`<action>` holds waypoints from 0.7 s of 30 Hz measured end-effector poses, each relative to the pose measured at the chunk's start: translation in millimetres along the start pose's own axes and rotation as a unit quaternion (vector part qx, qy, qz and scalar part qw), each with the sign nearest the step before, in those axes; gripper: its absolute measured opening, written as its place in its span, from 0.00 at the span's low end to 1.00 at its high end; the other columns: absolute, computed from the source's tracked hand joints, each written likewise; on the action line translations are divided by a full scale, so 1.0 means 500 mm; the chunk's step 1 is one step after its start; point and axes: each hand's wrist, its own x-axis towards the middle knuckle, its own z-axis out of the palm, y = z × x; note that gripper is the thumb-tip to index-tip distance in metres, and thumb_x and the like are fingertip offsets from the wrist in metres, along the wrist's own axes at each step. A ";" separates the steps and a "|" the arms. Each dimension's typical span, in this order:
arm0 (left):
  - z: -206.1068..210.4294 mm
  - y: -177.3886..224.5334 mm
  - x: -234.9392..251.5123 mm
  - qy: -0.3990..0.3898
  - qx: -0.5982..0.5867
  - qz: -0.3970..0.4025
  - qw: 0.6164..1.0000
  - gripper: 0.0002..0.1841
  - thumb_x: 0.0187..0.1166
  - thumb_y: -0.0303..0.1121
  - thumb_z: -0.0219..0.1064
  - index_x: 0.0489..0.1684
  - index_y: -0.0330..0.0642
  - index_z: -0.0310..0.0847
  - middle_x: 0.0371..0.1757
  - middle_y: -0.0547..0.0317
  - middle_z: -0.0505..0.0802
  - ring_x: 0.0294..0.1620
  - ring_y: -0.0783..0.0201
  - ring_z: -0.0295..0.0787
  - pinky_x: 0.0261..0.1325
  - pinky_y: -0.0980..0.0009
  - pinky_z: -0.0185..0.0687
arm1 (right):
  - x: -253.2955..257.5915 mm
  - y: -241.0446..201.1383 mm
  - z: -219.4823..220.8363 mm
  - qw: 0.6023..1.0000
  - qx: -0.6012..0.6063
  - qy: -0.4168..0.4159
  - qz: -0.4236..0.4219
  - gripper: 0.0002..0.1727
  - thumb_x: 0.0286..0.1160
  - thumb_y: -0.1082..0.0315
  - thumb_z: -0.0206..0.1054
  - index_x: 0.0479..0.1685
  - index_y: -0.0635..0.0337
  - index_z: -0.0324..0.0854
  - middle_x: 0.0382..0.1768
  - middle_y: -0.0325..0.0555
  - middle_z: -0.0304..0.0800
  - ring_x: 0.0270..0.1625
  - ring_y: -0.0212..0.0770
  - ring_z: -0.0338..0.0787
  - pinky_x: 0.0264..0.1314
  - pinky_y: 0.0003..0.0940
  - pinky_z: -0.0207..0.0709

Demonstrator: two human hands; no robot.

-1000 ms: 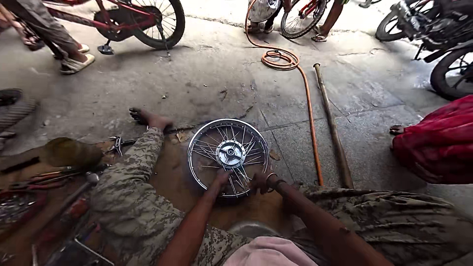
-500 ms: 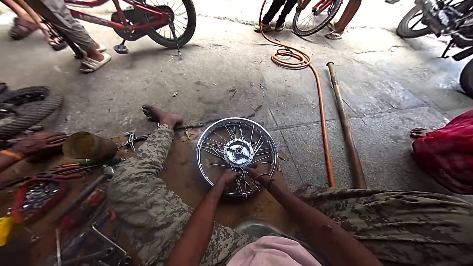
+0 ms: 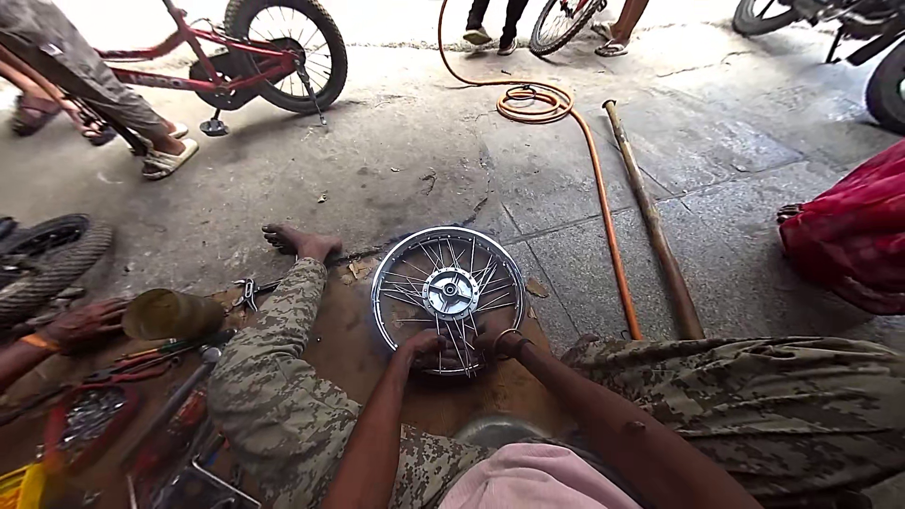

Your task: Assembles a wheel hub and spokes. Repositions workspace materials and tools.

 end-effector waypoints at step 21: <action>0.004 -0.012 0.010 0.085 0.067 -0.021 0.994 0.15 0.90 0.34 0.57 0.67 0.36 0.77 0.48 0.49 0.95 0.43 0.58 0.95 0.47 0.63 0.91 | -0.049 -0.080 0.032 0.984 -0.107 0.141 -0.034 0.23 0.68 0.47 0.72 0.42 0.63 0.86 0.45 0.58 0.91 0.52 0.58 0.92 0.53 0.63 0.82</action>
